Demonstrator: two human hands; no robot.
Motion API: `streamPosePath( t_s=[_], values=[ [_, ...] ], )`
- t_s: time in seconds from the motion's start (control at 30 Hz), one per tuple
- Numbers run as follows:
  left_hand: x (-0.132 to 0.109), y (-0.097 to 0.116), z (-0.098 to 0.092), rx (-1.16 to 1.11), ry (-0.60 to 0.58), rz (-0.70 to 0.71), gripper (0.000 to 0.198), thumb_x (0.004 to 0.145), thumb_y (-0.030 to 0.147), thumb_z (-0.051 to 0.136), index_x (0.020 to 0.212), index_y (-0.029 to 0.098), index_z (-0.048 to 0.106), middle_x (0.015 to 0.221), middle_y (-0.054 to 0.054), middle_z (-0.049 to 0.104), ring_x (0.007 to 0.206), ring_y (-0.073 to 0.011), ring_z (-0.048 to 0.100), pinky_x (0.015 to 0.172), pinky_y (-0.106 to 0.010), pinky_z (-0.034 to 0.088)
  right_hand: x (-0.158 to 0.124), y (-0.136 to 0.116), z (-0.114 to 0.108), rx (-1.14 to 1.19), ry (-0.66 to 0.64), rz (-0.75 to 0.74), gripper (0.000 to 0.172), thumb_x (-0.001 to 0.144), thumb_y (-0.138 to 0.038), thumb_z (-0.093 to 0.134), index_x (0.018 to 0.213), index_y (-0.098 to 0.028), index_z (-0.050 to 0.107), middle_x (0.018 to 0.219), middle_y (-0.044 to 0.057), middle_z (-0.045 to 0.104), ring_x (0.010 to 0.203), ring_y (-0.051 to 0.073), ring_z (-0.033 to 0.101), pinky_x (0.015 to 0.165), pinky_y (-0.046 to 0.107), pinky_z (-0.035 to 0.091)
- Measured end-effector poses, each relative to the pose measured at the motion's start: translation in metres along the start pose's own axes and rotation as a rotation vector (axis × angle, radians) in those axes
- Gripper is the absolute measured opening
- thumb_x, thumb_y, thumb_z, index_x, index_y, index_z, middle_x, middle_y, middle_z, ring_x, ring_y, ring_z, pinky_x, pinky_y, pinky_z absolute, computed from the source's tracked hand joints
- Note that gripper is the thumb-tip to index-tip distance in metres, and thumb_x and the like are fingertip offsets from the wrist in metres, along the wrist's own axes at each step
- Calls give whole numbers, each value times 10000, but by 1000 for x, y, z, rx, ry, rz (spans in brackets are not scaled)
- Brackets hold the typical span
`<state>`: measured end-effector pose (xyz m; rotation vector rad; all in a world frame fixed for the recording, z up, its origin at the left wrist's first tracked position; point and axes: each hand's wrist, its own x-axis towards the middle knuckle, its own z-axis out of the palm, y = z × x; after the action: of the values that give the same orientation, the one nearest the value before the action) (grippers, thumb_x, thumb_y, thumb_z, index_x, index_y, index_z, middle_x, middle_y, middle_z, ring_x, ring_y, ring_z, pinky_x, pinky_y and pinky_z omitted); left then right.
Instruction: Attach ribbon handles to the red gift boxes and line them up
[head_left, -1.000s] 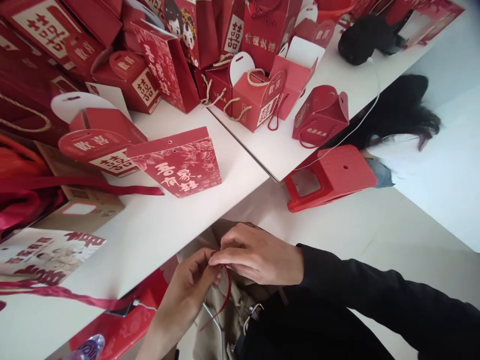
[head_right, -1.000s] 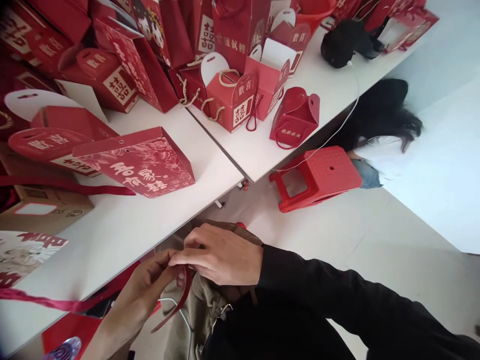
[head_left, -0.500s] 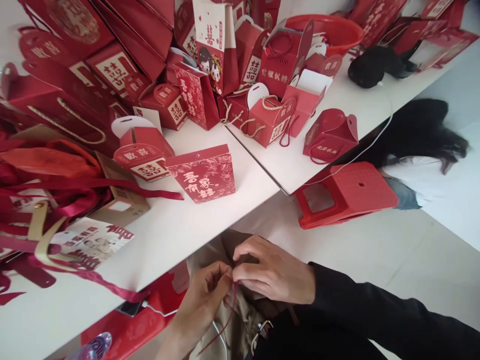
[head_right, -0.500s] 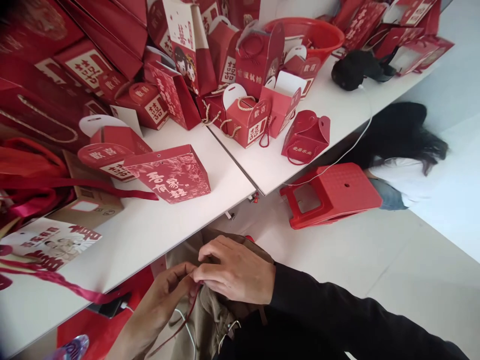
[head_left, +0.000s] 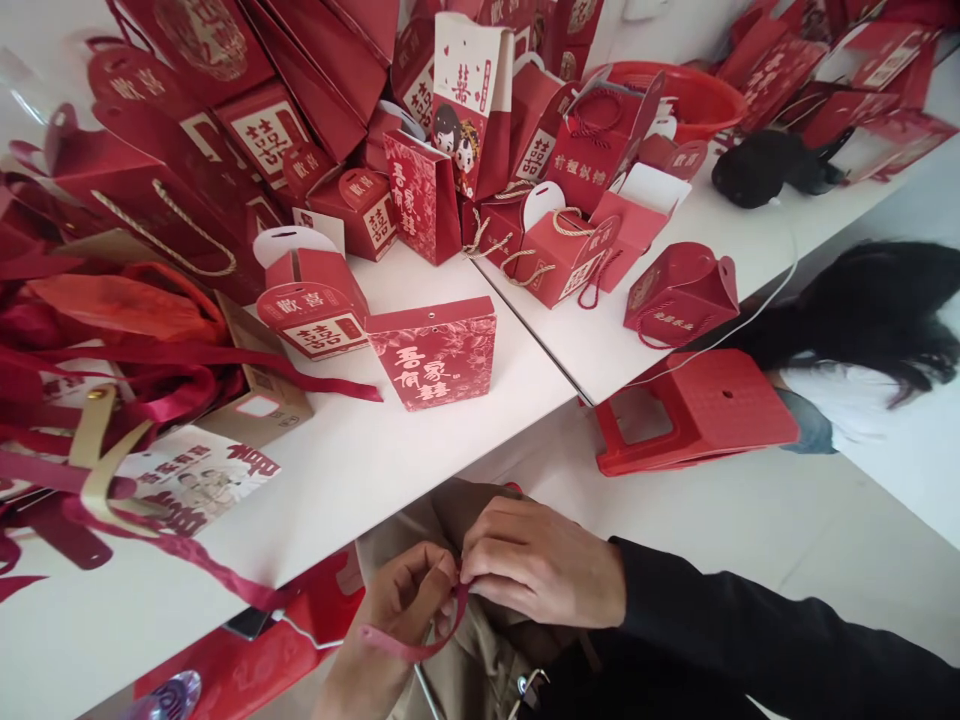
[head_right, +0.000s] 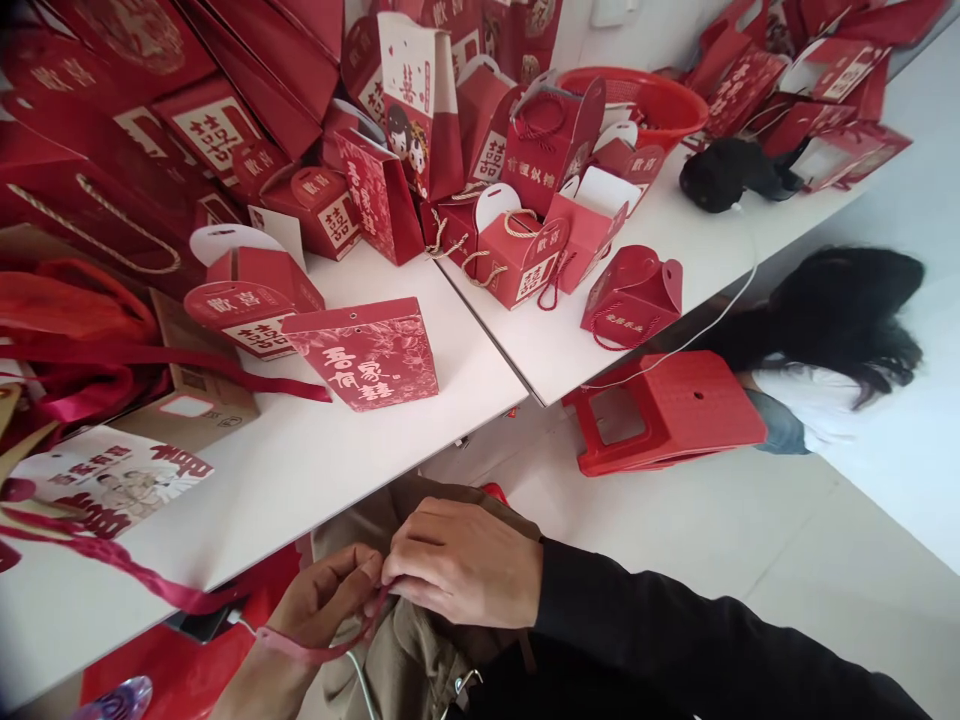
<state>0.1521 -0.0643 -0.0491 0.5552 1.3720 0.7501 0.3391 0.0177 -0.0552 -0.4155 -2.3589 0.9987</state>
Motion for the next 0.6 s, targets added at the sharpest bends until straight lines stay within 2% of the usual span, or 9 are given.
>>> streamPosePath(
  t_s=[0.07, 0.13, 0.27, 0.33, 0.43, 0.5, 0.6],
  values=[
    [-3, 0, 1, -46, 20, -18, 618, 690, 749, 777, 693, 166, 572, 570, 33, 511, 510, -88, 447, 534, -223, 321, 3, -3, 0, 16, 6, -11, 41, 1063, -160, 633, 1023, -171, 638, 997, 68, 677, 908, 202, 602, 875, 331, 545],
    [-5, 5, 0, -49, 35, 17, 602, 723, 738, 760, 694, 166, 573, 580, 25, 522, 529, -95, 456, 547, -229, 341, 7, -6, -2, 51, 15, 2, 96, 1096, -184, 569, 1027, -174, 634, 999, 71, 673, 913, 207, 603, 866, 335, 538],
    [-7, 28, -6, 51, 152, 241, 443, 900, 613, 651, 819, 179, 614, 661, 15, 552, 601, -115, 477, 583, -236, 393, 20, -9, -19, 173, 122, 119, 143, 1127, -231, 521, 1035, -206, 628, 996, 44, 676, 917, 184, 630, 833, 294, 513],
    [-2, 48, -8, 108, 308, 385, 340, 943, 541, 624, 957, 201, 622, 777, -3, 608, 676, -136, 537, 630, -248, 445, 29, -8, -32, 171, 188, 135, 110, 1117, -222, 545, 1047, -220, 631, 988, 26, 675, 924, 168, 643, 832, 269, 506],
    [12, 85, -8, 223, 554, 696, 297, 964, 435, 617, 1181, 235, 579, 1153, -75, 649, 1001, -196, 625, 838, -305, 510, 44, -5, -53, 91, 254, 106, 85, 1079, -159, 590, 1063, -227, 638, 987, 15, 668, 911, 159, 650, 817, 256, 507],
    [26, 111, -7, 313, 604, 886, 375, 959, 386, 625, 1294, 244, 535, 1343, -111, 593, 1193, -231, 589, 969, -361, 494, 53, -3, -66, 33, 301, 100, 112, 1055, -128, 611, 1070, -234, 644, 998, 15, 671, 896, 159, 654, 800, 255, 512],
    [49, 141, -7, 395, 562, 983, 478, 940, 363, 644, 1375, 224, 504, 1401, -132, 580, 1266, -251, 571, 1044, -411, 463, 62, 0, -79, -25, 373, 102, 130, 1043, -143, 622, 1099, -254, 659, 1022, 15, 680, 904, 169, 658, 794, 260, 518]
  ],
)
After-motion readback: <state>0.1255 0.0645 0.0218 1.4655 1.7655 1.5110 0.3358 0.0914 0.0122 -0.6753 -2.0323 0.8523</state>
